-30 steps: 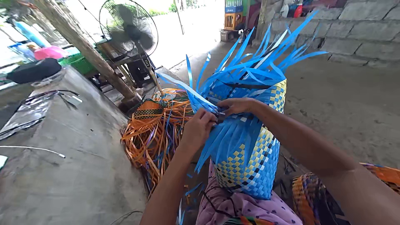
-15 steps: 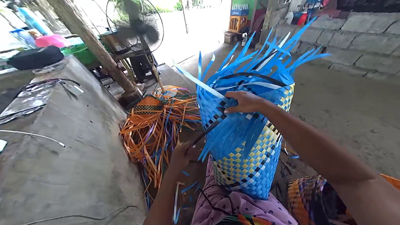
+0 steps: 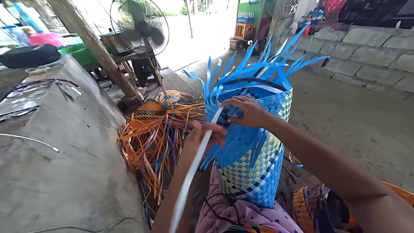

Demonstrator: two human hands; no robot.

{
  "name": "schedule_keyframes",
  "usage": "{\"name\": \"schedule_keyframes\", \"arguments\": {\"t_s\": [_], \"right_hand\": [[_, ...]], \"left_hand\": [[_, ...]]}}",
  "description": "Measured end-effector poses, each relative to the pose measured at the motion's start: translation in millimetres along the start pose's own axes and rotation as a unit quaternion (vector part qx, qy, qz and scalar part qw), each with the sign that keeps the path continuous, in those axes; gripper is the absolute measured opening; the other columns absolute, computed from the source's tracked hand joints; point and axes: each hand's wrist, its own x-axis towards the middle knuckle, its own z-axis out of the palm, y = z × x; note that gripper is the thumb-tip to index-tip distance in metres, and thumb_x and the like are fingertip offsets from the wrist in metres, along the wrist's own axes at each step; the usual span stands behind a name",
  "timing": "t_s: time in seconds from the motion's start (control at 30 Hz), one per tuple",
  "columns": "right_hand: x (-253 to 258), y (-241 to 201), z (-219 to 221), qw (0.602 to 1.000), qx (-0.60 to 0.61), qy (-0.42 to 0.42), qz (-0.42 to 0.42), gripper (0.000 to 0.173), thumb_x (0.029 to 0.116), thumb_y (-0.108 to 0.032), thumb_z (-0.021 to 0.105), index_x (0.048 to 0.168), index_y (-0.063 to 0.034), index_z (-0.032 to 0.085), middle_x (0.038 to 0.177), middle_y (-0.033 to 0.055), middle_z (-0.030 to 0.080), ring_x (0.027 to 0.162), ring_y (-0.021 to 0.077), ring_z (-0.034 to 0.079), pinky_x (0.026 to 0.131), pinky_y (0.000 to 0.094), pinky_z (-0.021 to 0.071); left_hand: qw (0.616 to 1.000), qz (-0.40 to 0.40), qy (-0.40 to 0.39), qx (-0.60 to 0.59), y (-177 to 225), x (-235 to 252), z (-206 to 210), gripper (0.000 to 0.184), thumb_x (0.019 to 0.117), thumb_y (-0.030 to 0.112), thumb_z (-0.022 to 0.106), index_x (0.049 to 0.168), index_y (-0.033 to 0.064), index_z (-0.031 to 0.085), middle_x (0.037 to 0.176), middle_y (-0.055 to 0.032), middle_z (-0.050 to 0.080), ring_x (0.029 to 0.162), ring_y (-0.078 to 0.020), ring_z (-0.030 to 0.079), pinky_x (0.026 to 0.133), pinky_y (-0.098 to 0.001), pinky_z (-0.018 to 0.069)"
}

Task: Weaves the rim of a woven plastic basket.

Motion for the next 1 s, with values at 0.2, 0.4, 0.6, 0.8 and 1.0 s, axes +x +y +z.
{"name": "schedule_keyframes", "arguments": {"t_s": [0.2,0.4,0.6,0.8,1.0], "right_hand": [[-1,4,-17,0.997,0.019,0.013,0.071,0.024,0.0921,-0.001,0.059,0.114,0.0025,0.068,0.106,0.0176,0.072,0.099,0.0354,0.069,0.091,0.0553,0.0532],[21,-1,-26,0.981,0.106,-0.074,0.145,0.036,0.0964,0.001,0.051,0.131,-0.0027,0.060,0.079,0.0103,0.067,0.069,0.0232,0.063,0.066,0.0448,0.0539],[38,-16,-31,0.954,0.181,-0.140,0.196,0.054,0.0988,0.001,0.053,0.151,-0.0108,0.046,0.071,0.0055,0.062,0.060,0.0131,0.053,0.061,0.0331,0.0487],[44,-21,-38,0.927,0.237,-0.177,0.231,0.062,0.1002,0.001,0.053,0.159,-0.0109,0.036,0.078,0.0077,0.065,0.064,0.0110,0.054,0.065,0.0295,0.0484],[43,-16,-36,0.918,0.270,-0.180,0.229,0.064,0.1012,0.001,0.053,0.160,-0.0102,0.032,0.084,0.0111,0.066,0.067,0.0111,0.056,0.068,0.0287,0.0497]], "left_hand": [[0.981,-0.115,0.093,0.125,-20,-94,-29,0.048,0.1046,0.023,0.055,0.151,0.0189,0.045,0.081,0.0039,0.073,0.059,-0.0037,0.065,0.055,-0.0181,0.0546],[0.861,-0.121,0.115,0.480,9,-86,-36,0.018,0.0983,0.007,0.057,0.102,0.0010,0.074,0.107,-0.0035,0.068,0.095,-0.0047,0.063,0.086,-0.0235,0.0536],[0.824,-0.009,0.153,0.545,67,40,12,0.016,0.1029,0.009,0.058,0.108,0.0009,0.071,0.092,-0.0060,0.073,0.075,-0.0090,0.070,0.074,-0.0305,0.0613],[0.849,-0.002,0.178,0.497,82,115,1,0.017,0.1056,0.017,0.056,0.105,0.0018,0.065,0.082,-0.0019,0.068,0.068,-0.0057,0.066,0.067,-0.0250,0.0577],[0.857,-0.033,0.165,0.487,79,120,-6,0.015,0.1055,0.014,0.056,0.103,0.0017,0.063,0.078,-0.0021,0.067,0.064,-0.0059,0.066,0.064,-0.0236,0.0577]]}}
